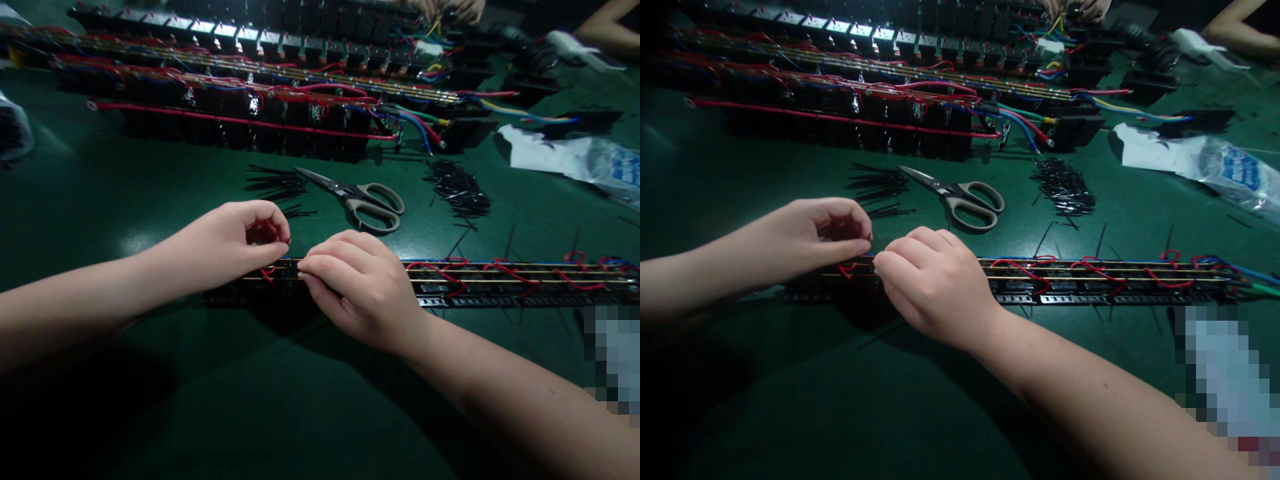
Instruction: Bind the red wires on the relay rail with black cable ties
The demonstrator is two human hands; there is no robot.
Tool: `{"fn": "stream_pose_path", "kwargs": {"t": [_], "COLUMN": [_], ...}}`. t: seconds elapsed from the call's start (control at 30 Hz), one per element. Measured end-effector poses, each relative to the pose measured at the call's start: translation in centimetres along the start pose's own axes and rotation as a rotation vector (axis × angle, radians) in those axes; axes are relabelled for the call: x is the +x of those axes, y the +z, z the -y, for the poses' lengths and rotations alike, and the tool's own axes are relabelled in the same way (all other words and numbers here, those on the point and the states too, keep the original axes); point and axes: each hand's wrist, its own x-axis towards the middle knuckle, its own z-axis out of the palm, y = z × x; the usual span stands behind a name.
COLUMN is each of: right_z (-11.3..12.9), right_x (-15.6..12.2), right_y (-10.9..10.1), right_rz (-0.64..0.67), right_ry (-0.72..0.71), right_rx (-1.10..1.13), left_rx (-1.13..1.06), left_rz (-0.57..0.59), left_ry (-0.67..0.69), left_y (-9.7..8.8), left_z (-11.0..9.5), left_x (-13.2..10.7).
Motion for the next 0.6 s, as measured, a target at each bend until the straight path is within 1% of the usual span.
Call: {"fn": "stream_pose_path", "kwargs": {"t": [0.3,0.6], "right_z": [-0.02,0.08], "right_x": [0.03,0.2], "right_y": [0.07,0.0], "right_rz": [-0.003,0.004], "right_ry": [0.004,0.01], "right_rx": [-0.002,0.0], "left_rx": [0.086,0.065], "left_rz": [0.016,0.037], "left_ry": [0.059,0.063], "left_y": [-0.05,-0.24], "left_z": [-0.06,0.13], "left_x": [-0.12,-0.2]}}
